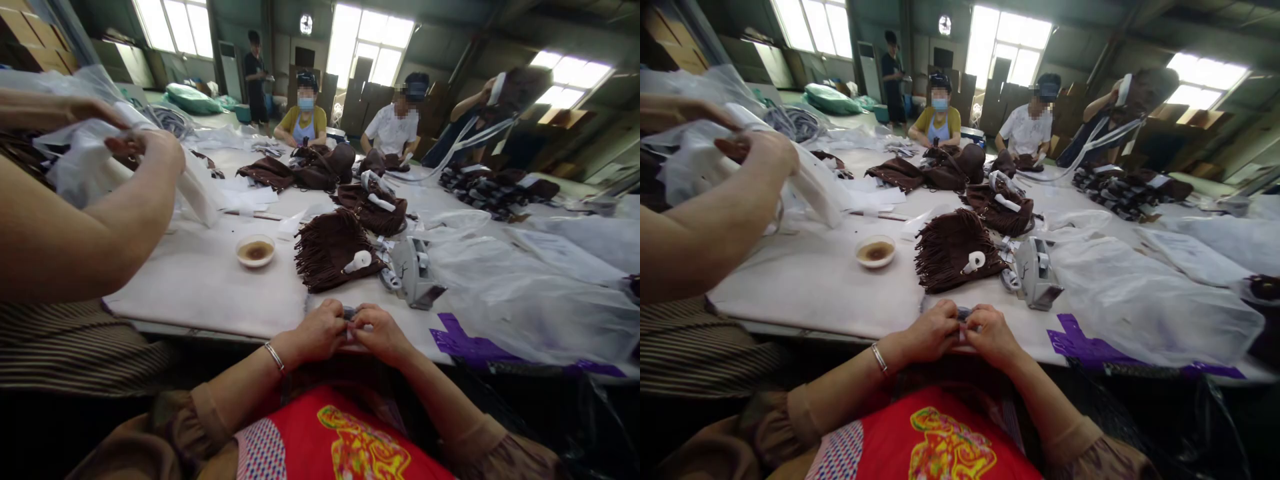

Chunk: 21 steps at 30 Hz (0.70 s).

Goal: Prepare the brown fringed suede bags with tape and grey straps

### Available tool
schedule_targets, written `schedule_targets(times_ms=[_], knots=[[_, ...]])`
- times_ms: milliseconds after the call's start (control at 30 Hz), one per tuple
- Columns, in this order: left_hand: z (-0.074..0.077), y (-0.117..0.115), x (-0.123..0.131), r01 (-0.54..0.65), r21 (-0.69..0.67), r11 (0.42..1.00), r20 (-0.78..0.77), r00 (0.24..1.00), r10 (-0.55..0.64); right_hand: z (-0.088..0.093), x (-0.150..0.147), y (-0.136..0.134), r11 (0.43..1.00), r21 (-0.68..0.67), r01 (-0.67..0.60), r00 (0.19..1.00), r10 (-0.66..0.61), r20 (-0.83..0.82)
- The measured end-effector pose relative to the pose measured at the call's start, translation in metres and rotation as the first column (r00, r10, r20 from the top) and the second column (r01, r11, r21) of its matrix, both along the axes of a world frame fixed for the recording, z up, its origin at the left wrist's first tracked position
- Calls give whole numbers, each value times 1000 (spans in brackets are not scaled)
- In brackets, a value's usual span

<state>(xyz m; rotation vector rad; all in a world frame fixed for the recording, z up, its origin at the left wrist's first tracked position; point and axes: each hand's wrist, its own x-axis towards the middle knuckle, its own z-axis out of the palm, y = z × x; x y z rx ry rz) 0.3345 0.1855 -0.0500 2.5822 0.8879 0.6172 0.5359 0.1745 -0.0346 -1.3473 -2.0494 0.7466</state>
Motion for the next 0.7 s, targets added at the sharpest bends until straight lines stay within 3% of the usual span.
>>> schedule_targets(times_ms=[233,367,533,700], knots=[[0,-11,1,-83,-4,997,65,994,83,-2,-2,-3,997,69,31,998,-27,-62],[-7,-11,6,-172,-29,985,97,980,174,-4,2,-2,993,115,-13,998,20,-59],[-11,-9,9,-171,-15,985,130,977,171,10,10,4,982,138,-130,989,120,81],[-8,-8,9,-159,-33,987,151,975,162,26,4,10,939,189,-287,923,218,319]])
